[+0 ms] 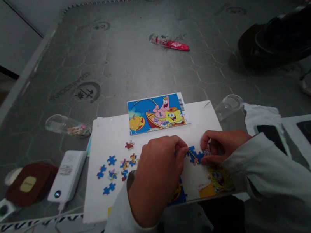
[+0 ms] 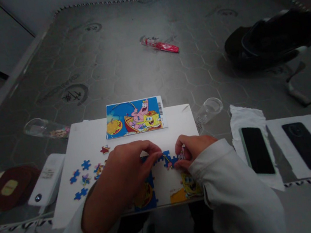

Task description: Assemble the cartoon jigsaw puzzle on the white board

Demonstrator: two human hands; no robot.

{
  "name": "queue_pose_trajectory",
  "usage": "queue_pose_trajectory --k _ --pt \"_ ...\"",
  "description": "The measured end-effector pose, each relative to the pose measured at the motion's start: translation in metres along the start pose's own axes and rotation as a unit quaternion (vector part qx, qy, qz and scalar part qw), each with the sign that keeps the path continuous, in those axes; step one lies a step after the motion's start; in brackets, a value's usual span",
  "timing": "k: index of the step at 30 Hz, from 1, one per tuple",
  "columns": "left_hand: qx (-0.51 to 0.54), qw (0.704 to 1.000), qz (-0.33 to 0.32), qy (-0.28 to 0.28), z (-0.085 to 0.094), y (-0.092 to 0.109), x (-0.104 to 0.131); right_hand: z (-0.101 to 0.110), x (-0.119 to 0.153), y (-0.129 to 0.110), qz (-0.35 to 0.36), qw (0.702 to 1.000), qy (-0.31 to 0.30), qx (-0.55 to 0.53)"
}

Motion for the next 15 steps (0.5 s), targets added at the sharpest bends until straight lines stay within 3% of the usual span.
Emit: queue_pose_trajectory --k 15 --pt "-0.02 1.0 0.023 0.008 -0.0013 -0.003 -0.0007 -0.0017 -0.0016 0.0021 0.002 1.0 -0.019 -0.006"
Point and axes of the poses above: each hand's wrist, its own x-axis away from the middle knuckle, its own z-axis out of the back of the hand, y = z × x, the point moved 8 cm from there along -x, towards the middle knuckle, and after that the axes turned 7 degrees about z, right-handed, at the moved point
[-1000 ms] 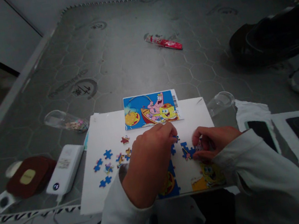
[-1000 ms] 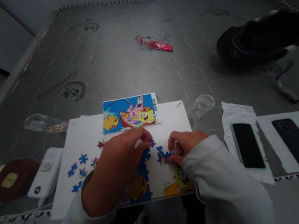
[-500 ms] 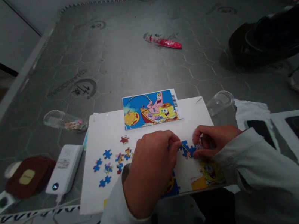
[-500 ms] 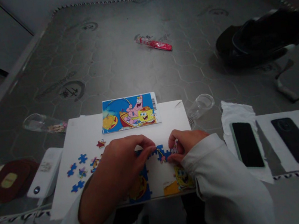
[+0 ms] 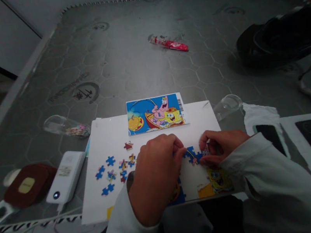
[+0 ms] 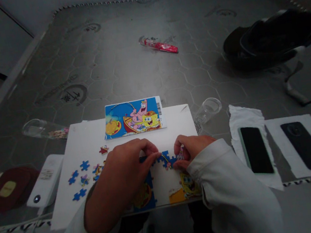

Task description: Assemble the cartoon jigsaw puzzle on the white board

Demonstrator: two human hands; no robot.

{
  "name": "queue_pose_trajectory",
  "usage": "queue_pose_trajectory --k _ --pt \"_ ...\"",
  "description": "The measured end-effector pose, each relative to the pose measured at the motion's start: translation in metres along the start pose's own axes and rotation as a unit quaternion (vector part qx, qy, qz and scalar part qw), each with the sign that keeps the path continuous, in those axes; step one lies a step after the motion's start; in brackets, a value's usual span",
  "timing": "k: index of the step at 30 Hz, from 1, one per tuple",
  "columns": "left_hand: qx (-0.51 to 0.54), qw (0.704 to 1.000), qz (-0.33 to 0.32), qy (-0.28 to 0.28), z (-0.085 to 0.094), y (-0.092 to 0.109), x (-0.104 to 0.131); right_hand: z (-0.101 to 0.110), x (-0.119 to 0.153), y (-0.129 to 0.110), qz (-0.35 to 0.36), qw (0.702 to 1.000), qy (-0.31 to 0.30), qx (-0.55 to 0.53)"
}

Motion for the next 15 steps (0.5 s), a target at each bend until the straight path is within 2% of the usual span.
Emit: queue_pose_trajectory --k 6,10,15 --pt "0.017 0.999 0.018 0.027 0.017 -0.006 0.001 0.0 -0.002 0.0 0.002 1.0 0.003 0.003" --pt "-0.017 0.998 0.055 -0.017 0.023 -0.02 0.0 -0.002 -0.005 0.001 -0.002 1.0 -0.005 0.026" --pt "-0.039 0.996 0.051 -0.061 0.015 -0.028 -0.001 0.001 -0.002 -0.005 0.011 1.0 0.0 0.026"
Point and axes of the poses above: each hand's wrist, its own x-axis away from the middle knuckle, its own z-axis out of the back of the hand, y = z × x, the point moved 8 cm from there along -x, towards the middle knuckle, and after that the axes turned 7 degrees about z, right-handed, at the moved point
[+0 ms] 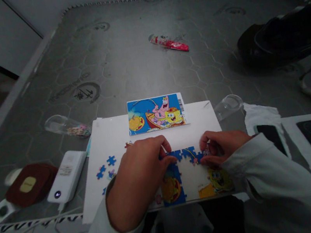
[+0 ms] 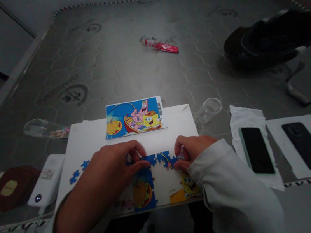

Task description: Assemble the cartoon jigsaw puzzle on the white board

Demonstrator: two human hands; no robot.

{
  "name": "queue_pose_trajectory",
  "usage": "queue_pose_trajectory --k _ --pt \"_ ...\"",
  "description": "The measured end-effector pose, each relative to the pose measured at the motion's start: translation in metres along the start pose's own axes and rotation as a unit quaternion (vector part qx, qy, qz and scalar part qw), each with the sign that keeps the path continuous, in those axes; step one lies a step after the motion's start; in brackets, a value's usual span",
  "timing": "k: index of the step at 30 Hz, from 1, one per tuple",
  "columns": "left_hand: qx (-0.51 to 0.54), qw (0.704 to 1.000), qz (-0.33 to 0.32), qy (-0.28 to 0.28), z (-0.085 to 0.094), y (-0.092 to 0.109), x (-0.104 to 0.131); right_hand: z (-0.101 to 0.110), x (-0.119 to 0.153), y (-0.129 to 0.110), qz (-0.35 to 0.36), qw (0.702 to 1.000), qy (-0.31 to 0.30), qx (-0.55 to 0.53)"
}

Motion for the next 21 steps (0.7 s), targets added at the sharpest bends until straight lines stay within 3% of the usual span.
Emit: queue_pose_trajectory --k 12,21 --pt "-0.003 1.0 0.002 -0.011 -0.006 0.0 0.002 0.003 -0.003 -0.013 0.009 1.0 0.026 0.009" --pt "-0.01 1.0 0.002 -0.014 -0.004 0.002 0.003 0.009 -0.009 -0.027 0.054 0.996 0.051 0.05"
Point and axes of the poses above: each hand's wrist, its own x-axis away from the middle knuckle, its own z-axis out of the back of the hand, y = z × x, the point moved 8 cm from there along -x, towards the middle knuckle, and after that the axes turned 7 degrees about z, right-handed, at the moved point
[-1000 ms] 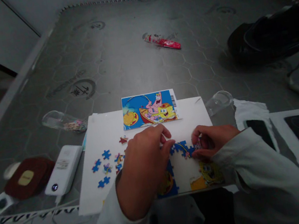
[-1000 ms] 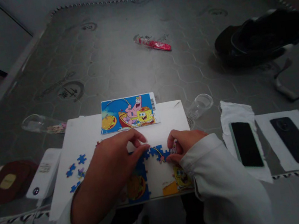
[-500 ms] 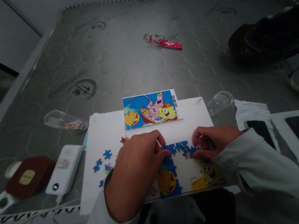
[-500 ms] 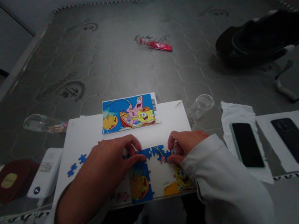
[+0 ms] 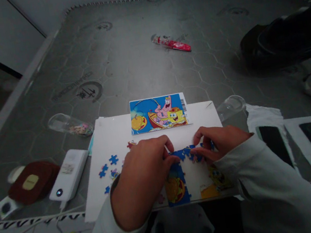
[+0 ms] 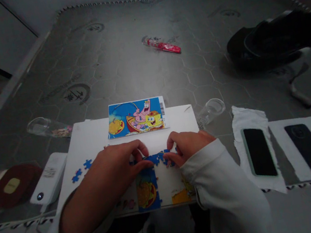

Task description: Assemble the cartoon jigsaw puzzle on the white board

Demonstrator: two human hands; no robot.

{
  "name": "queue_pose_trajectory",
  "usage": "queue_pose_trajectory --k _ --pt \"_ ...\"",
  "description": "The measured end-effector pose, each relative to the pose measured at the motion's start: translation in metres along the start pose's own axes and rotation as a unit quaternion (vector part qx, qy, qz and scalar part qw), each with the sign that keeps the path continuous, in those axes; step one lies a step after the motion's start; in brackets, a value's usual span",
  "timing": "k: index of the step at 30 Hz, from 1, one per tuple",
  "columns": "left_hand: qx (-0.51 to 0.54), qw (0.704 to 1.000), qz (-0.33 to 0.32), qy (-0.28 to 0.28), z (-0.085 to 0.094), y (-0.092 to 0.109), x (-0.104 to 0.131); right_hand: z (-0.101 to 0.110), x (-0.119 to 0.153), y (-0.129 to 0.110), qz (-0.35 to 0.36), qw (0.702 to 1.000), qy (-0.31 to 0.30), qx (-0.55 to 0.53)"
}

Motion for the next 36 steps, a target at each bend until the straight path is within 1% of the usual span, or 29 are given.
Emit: queue_pose_trajectory --k 3,7,9,12,16,20,29,36 --pt "-0.005 1.0 -0.006 0.003 0.0 0.001 0.001 -0.003 -0.003 -0.002 0.014 1.0 -0.002 0.007" --pt "-0.002 1.0 -0.005 0.0 0.0 0.0 0.0 -0.011 -0.008 -0.005 0.033 0.999 -0.036 0.019" --pt "-0.008 1.0 -0.002 -0.002 0.0 0.0 0.0 -0.014 -0.01 -0.004 0.028 0.998 -0.053 0.005" --pt "-0.011 1.0 0.0 0.0 0.001 0.0 0.0 -0.016 -0.012 -0.002 0.026 0.997 -0.062 -0.026" --pt "-0.001 1.0 -0.004 -0.004 0.001 0.0 0.0 -0.014 -0.013 -0.003 0.036 0.996 -0.045 -0.065" --pt "0.01 1.0 -0.001 -0.007 0.001 -0.002 -0.001 -0.011 -0.012 -0.004 0.036 0.996 -0.023 -0.078" --pt "0.009 1.0 0.001 -0.007 0.002 0.0 0.001 -0.012 -0.012 -0.008 0.046 0.998 0.007 -0.045" --pt "0.003 1.0 0.001 -0.005 0.002 0.0 0.0 -0.01 -0.01 -0.006 0.016 0.999 0.01 -0.036"
Point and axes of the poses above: each hand's wrist, its own x-axis away from the middle knuckle, its own z-axis out of the back of the hand, y = z × x, the point moved 8 cm from there along -x, towards the middle knuckle, and after that the axes turned 7 degrees about z, right-handed, at the moved point
